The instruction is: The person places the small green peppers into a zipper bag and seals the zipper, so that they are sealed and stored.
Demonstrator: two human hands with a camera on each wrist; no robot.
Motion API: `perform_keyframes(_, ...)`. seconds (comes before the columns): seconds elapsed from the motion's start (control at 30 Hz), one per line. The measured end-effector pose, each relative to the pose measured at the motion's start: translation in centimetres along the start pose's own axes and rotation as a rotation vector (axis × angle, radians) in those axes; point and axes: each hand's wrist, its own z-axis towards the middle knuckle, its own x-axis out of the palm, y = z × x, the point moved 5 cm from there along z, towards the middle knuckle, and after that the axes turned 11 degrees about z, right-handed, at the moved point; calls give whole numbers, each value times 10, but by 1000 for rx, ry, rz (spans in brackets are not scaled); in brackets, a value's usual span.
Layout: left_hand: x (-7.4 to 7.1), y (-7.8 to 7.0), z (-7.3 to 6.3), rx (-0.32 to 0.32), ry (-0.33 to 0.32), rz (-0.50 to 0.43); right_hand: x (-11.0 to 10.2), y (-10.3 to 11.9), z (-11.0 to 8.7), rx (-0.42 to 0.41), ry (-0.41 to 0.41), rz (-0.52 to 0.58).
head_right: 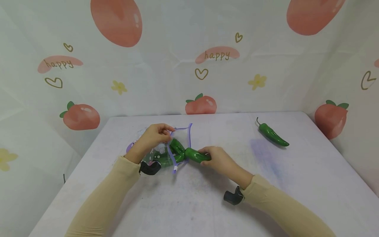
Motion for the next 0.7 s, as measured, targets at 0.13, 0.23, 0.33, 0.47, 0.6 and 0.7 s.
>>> perform_keyframes(0.13, 0, 0, 1, -1, 0, 2, 2, 0, 2, -2, 13, 1)
perform_keyframes(0.23, 0, 0, 1, -4, 1, 3, 3, 2, 2, -8, 13, 2)
perform_keyframes(0.33, 0, 0, 1, -8, 4, 3, 4, 2, 2, -10, 9, -6)
perform_keyframes(0.47, 1, 0, 1, -5, 5, 3, 6, 1, 5, -2, 16, -15)
perform_keyframes(0.6, 1, 0, 2, -4, 4, 2, 7, 0, 8, 18, 23, 2)
perform_keyframes(0.7, 1, 1, 3, -10, 3, 5, 8, 0, 10, 24, 31, 5)
